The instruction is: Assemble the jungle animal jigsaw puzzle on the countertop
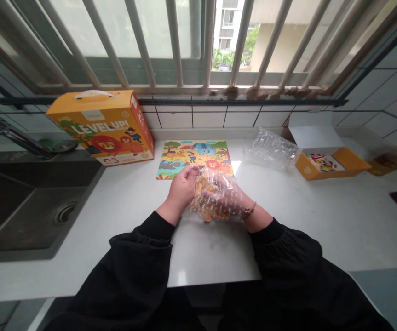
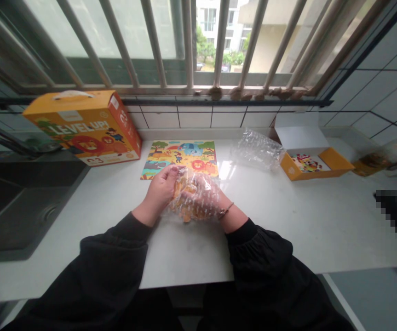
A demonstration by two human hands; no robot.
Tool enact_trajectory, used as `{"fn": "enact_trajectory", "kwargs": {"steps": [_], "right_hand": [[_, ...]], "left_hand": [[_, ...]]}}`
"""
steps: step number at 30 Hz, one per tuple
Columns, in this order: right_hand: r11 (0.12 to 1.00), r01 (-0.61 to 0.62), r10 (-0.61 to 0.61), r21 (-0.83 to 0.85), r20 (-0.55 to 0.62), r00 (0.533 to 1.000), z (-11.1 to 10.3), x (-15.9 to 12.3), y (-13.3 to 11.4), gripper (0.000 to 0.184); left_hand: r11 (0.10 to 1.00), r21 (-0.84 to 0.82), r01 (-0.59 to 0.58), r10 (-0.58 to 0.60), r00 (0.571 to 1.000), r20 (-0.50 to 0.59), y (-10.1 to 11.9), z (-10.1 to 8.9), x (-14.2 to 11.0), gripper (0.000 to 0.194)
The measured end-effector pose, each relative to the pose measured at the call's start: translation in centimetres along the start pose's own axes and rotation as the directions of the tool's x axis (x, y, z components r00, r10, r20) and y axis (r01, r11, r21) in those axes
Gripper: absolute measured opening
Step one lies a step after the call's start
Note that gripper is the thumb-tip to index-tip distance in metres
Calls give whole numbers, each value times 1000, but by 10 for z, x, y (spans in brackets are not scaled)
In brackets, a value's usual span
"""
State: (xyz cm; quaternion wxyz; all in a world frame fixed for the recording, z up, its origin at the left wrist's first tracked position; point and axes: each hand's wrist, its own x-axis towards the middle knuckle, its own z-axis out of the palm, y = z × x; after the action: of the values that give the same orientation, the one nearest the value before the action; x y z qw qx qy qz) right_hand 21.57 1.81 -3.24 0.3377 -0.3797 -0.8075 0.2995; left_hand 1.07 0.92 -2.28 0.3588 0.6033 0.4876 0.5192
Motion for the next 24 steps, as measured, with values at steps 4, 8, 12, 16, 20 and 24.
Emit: {"fn": "enact_trajectory", "kwargs": {"steps": [4,8,12,16,20,24], "right_hand": [[997,-5,4,81,14,1000,5,0,-3,47],[998,-25,25,61,5,1000,9,3,-4,47],[992,-73,72,100,5,997,7,5,-5,52],[967,-145,153,208,-25,988,3,1,-9,58],[889,-238,272,391,-33,962,3,-4,-12,58],[829,-304,379,469,-72,923,4,-5,-8,57]], "left_hand": [[999,43,-26,26,1000,7,2,2,0,46],[998,62,-31,31,1000,3,6,7,-1,32],[997,54,-60,60,998,5,10,9,-4,31],[995,80,-54,54,999,9,11,2,-3,43],[975,216,58,-60,998,4,5,-16,3,60],[925,347,157,-213,968,132,-3,-31,7,58]]}}
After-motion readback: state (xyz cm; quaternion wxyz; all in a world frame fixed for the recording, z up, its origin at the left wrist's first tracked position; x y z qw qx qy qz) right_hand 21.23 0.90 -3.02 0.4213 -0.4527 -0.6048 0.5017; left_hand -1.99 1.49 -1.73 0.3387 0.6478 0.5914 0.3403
